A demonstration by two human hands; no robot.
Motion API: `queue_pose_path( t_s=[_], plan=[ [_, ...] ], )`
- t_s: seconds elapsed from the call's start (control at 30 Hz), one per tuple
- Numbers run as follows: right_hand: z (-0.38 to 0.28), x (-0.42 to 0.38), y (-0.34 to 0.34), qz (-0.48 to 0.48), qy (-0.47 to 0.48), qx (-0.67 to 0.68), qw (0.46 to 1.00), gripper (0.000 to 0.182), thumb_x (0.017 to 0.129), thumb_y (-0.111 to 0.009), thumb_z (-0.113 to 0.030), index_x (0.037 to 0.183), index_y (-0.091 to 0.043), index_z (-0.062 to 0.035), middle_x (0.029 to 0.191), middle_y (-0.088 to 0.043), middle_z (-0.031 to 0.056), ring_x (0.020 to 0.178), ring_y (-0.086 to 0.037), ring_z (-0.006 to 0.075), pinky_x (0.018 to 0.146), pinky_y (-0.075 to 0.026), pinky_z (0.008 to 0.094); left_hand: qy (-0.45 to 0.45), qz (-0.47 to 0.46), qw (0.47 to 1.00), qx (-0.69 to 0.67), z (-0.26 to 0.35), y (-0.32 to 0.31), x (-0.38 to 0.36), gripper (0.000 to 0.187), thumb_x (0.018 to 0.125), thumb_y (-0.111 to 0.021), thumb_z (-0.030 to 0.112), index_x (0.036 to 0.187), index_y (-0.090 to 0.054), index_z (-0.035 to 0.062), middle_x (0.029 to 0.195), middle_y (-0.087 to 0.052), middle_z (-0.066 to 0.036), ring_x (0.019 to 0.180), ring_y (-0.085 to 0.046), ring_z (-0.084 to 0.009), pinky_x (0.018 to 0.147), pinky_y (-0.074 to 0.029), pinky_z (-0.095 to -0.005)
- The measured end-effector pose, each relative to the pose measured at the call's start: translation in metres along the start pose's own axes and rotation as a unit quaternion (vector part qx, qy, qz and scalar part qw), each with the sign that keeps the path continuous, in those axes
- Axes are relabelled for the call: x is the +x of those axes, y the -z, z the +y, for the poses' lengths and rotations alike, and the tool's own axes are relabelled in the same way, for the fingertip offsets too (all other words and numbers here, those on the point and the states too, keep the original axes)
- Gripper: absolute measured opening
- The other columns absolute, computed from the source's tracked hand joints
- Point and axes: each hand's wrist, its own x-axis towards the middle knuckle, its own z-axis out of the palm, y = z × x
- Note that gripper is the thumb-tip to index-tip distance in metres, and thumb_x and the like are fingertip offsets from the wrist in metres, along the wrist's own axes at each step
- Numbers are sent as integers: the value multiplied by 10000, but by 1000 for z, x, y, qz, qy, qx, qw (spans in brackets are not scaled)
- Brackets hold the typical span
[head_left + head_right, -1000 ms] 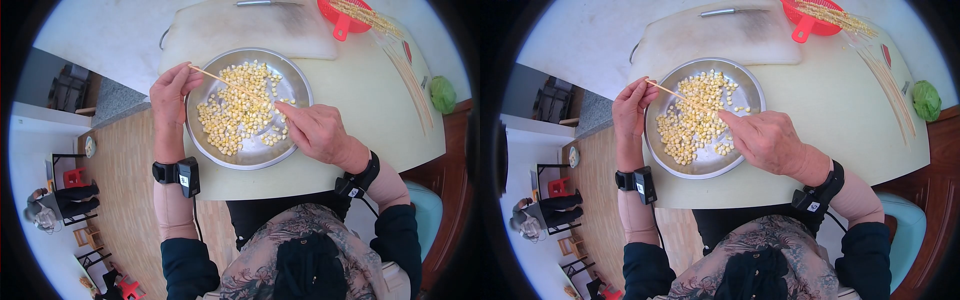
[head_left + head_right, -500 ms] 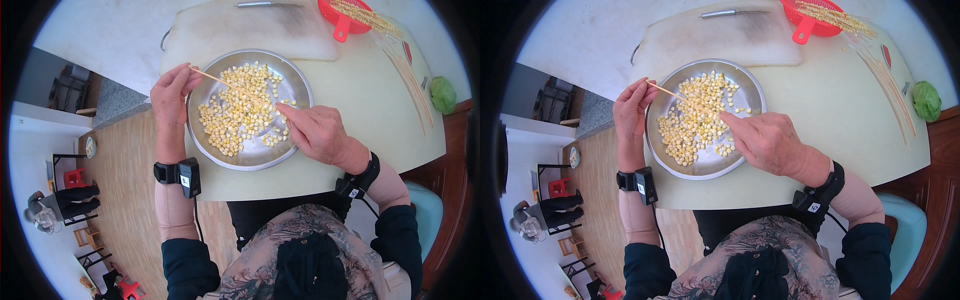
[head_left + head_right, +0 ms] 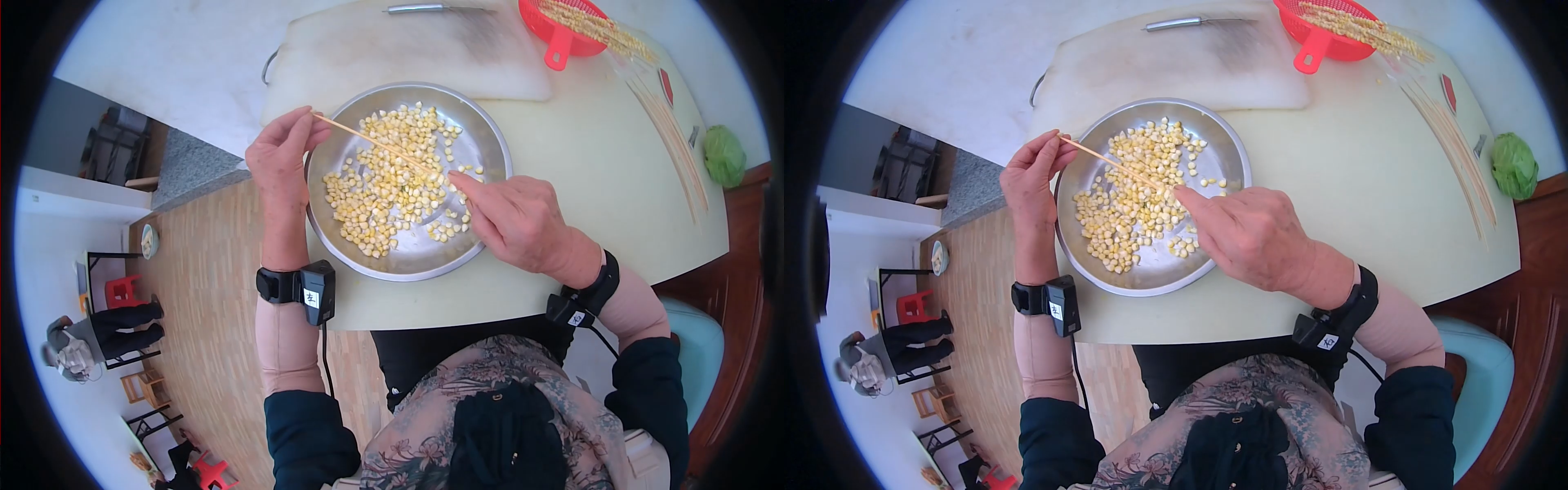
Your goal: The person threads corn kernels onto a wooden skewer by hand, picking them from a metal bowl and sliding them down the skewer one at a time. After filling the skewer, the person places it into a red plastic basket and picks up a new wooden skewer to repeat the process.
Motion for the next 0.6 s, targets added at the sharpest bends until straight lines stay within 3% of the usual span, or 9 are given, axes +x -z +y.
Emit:
queue_pose_path(
  t_s=[0.37, 0.43, 0.6],
  plan=[
    [-3, -2, -1, -22, 6, -14, 1000, 433, 677, -633, 51, 1110, -619, 37, 634, -609, 79, 504, -573, 200, 480, -447, 308, 32, 12, 999, -35, -1, 3, 2, 212, 828, -643, 6, 985, -622, -135, 886, -674, -193, 768, -681, -229, 714, -573, -270],
    [-1, -3, -5, 4, 29, -20, 999, 426, 699, -640, -9, 1120, -598, 48, 565, -535, 31, 480, -542, 169, 455, -433, 301, 47, 17, 998, -47, -1, 3, 3, 212, 830, -639, 0, 986, -615, -143, 886, -670, -203, 773, -682, -241, 709, -580, -274],
    [-2, -3, -5, 0, 35, -27, 999, 420, 705, -633, -2, 1119, -595, 57, 562, -530, 30, 479, -540, 161, 454, -430, 297, 70, 13, 994, -78, 2, 3, 3, 211, 843, -626, -9, 997, -601, -152, 896, -664, -222, 779, -683, -251, 705, -585, -275]
  ],
)
